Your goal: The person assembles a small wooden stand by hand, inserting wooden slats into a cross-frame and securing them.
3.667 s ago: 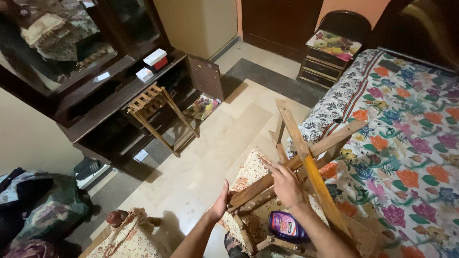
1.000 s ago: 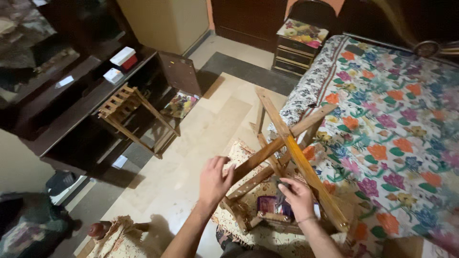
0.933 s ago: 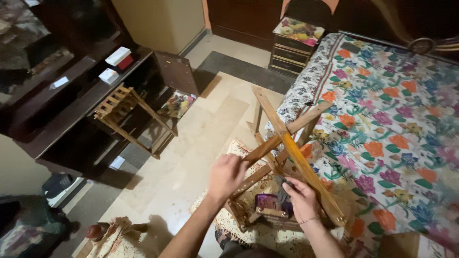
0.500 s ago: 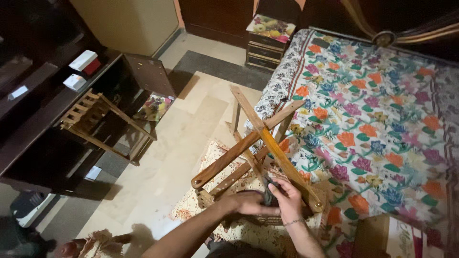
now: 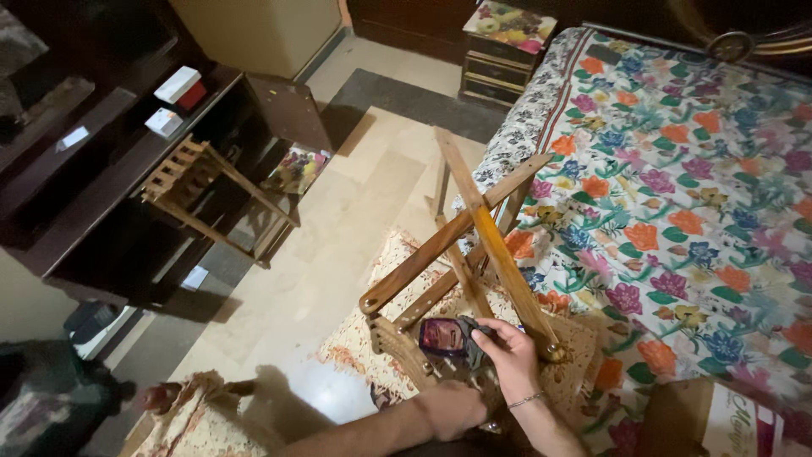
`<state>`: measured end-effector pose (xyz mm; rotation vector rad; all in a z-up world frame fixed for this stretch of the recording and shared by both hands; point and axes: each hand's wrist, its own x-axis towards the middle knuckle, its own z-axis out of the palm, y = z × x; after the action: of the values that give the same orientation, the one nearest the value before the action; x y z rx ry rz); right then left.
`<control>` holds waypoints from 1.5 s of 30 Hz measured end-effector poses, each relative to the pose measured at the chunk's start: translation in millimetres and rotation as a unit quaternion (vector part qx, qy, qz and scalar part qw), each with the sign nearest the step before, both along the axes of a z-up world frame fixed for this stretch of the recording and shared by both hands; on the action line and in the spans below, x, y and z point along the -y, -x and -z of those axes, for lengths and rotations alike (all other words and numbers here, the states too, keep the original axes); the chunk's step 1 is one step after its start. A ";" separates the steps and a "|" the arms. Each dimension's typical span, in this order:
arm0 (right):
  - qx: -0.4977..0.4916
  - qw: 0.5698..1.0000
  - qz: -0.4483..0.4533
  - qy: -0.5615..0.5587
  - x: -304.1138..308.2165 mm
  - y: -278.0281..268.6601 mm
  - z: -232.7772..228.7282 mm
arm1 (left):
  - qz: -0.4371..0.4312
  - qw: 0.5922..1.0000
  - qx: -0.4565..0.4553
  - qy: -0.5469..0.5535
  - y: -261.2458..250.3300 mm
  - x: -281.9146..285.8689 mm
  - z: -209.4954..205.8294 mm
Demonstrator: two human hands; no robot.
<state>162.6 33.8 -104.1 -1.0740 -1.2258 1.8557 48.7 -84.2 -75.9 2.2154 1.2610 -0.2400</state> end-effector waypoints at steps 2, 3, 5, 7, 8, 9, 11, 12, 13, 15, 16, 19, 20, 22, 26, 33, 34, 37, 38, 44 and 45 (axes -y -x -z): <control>0.007 1.000 -0.014 -0.019 7.9 2.0 2.3 | -0.010 1.000 0.002 0.011 -5.5 7.3 7.2; 0.012 0.999 -0.025 -0.040 10.9 2.5 3.6 | -0.012 1.000 0.002 0.012 -8.4 10.7 10.1; 0.043 0.996 -0.033 -0.071 19.7 -5.0 4.8 | -0.038 0.999 0.013 0.015 -15.1 19.1 14.2; 0.076 0.991 -0.039 -0.102 27.6 -11.7 7.9 | -0.035 0.999 0.015 0.013 -21.4 25.6 15.1; 0.100 0.989 -0.040 -0.103 32.0 -15.4 10.2 | -0.031 0.999 0.015 0.008 -24.7 27.6 13.1; 0.124 0.986 -0.040 -0.105 36.2 -17.5 12.5 | -0.033 0.999 0.015 0.009 -26.3 28.7 8.6; 0.134 0.983 -0.042 -0.118 45.0 -21.4 16.3 | -0.072 0.996 0.036 0.049 -28.7 27.8 -9.0; 0.144 0.980 -0.042 -0.131 47.3 -23.4 17.2 | -0.073 0.995 0.036 0.049 -27.7 26.0 -21.8; 0.146 0.980 -0.040 -0.132 48.2 -25.8 17.9 | -0.093 0.989 0.035 0.110 -24.4 22.4 -35.9; 0.166 0.968 -0.027 -0.184 52.8 -26.7 18.0 | -0.122 0.976 0.053 0.170 -7.4 13.7 -65.3; 0.170 0.968 -0.024 -0.185 56.4 -27.6 17.5 | -0.130 0.974 0.073 0.171 6.0 6.7 -77.8; 0.105 0.918 -0.013 -0.382 60.7 -30.8 17.3 | -0.331 0.935 -0.109 0.060 43.6 -35.8 -90.2; 0.184 0.945 -0.067 -0.264 64.7 -33.1 17.5 | -0.350 0.891 -0.158 -0.240 52.1 -41.4 -84.1; 0.255 0.949 -0.123 -0.136 69.1 -34.8 20.3 | -0.404 0.806 -0.159 -0.404 83.3 -78.7 -63.2; 0.274 0.925 -0.144 -0.218 50.9 -31.5 3.4 | -0.515 0.840 -0.096 -0.140 115.2 -97.7 -5.6; 0.530 0.743 -0.102 -0.394 -73.9 4.8 -99.2 | -0.532 0.838 -0.102 -0.062 131.6 -104.1 -17.8; 0.532 0.743 -0.102 -0.393 -84.8 10.5 -105.4 | -0.516 0.849 -0.114 -0.005 132.3 -106.2 -25.0; 0.639 0.685 -0.254 -0.239 -96.6 16.7 -97.8 | -0.469 0.874 -0.089 -0.084 138.4 -106.3 -27.2; 0.609 0.705 -0.241 -0.273 -99.3 13.7 -89.9 | -0.470 0.874 -0.090 -0.082 140.8 -103.5 -23.9; 0.615 0.677 -0.272 -0.299 -106.1 -25.8 -60.6 | -0.430 0.894 -0.082 -0.098 147.4 -81.6 -26.4; 0.622 0.666 -0.271 -0.310 -100.6 -31.1 -62.5 | -0.385 0.910 -0.110 -0.112 146.7 -75.4 -32.4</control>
<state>193.7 134.4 -41.6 -1.6740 -2.9255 0.5569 -98.0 -8.8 -43.5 1.7083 2.2683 -0.0291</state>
